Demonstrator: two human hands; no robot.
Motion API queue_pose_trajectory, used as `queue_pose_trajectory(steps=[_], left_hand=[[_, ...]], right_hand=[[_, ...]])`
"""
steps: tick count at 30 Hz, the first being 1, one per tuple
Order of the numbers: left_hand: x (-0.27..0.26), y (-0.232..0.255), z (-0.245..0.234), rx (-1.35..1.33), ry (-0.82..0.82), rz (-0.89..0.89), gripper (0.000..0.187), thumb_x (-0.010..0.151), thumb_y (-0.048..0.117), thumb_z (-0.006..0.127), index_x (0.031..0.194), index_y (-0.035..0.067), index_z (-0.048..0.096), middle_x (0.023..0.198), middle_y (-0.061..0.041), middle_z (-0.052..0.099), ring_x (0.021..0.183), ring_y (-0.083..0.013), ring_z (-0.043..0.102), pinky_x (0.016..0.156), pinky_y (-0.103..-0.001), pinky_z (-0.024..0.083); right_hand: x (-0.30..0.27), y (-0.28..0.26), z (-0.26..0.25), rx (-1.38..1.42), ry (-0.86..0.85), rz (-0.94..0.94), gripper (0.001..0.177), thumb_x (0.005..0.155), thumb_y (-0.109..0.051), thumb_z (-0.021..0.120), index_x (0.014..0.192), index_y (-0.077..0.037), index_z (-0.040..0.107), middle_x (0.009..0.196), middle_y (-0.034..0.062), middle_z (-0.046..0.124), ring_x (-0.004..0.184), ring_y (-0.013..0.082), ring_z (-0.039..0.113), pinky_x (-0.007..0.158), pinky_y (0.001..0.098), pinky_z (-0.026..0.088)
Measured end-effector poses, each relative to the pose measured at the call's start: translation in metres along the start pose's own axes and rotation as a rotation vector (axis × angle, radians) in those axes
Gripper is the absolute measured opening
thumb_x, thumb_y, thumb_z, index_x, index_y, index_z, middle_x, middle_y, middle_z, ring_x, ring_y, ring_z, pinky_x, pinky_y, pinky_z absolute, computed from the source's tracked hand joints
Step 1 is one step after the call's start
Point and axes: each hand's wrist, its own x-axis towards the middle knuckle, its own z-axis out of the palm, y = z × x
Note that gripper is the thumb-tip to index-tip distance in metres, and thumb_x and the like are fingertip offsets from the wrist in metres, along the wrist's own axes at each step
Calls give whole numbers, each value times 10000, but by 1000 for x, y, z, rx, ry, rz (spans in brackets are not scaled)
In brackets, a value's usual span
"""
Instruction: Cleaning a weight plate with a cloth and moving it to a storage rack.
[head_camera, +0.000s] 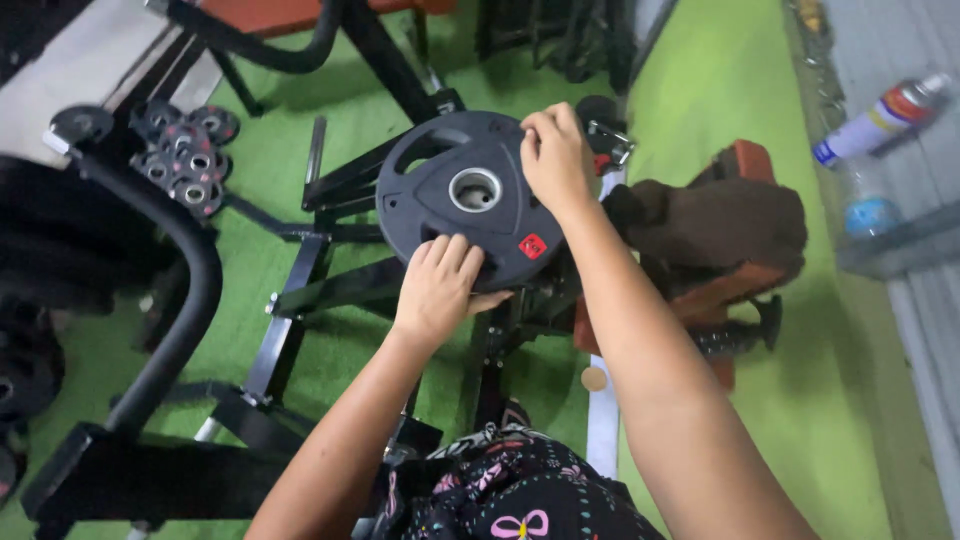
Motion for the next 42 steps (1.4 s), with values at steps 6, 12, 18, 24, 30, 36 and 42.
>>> queue_pose_trajectory(steps=[6,12,18,24,30,36,42], left_hand=[[-22,-18,30,60,-144,93,416,729,455,794,927,132,623,856,-27,619,893,-233,627,855,-385,482],[-25,-20,28,77,-310,147,373,761,404,815,938,127,640,849,-41,679,881,-250,686,815,-408,509],[-9,-24,7,79,-326,152,364,705,415,826,890,135,684,774,-64,719,799,-276,721,784,-412,556],[13,-15,-2,134,-404,55,337,741,449,819,831,142,714,729,-75,714,725,-289,720,689,-435,563],[16,-11,18,126,-361,0,359,715,471,823,834,149,720,710,-80,712,692,-298,720,671,-439,566],[24,-2,9,160,-463,-60,339,759,464,815,880,158,733,702,-82,714,690,-304,715,672,-447,562],[15,-9,22,123,-315,-28,370,701,438,830,877,137,708,785,-74,721,809,-294,708,750,-441,537]], right_hand=[[-33,-21,-22,22,-50,-28,305,951,-105,634,1254,-65,645,1347,154,582,1291,376,555,1098,453,480],[-67,-22,-26,-25,-271,24,565,1044,-249,612,1566,-92,465,1694,149,301,1580,362,242,1271,469,290],[-59,-31,-30,-14,-308,137,655,934,-372,711,1498,-111,501,1640,156,324,1540,373,239,1204,465,305],[-42,-7,-17,128,-351,196,624,937,-436,722,1475,-157,572,1634,120,382,1494,354,371,1217,453,345],[-28,10,-9,202,-391,174,602,909,-429,740,1435,-166,608,1635,106,395,1442,362,414,1189,454,343],[-34,41,15,313,-340,63,550,954,-390,760,1423,-134,635,1617,121,428,1478,352,460,1217,439,368],[-31,22,-5,284,-339,123,482,951,-320,717,1385,-128,635,1609,156,434,1412,382,458,1175,430,363]])
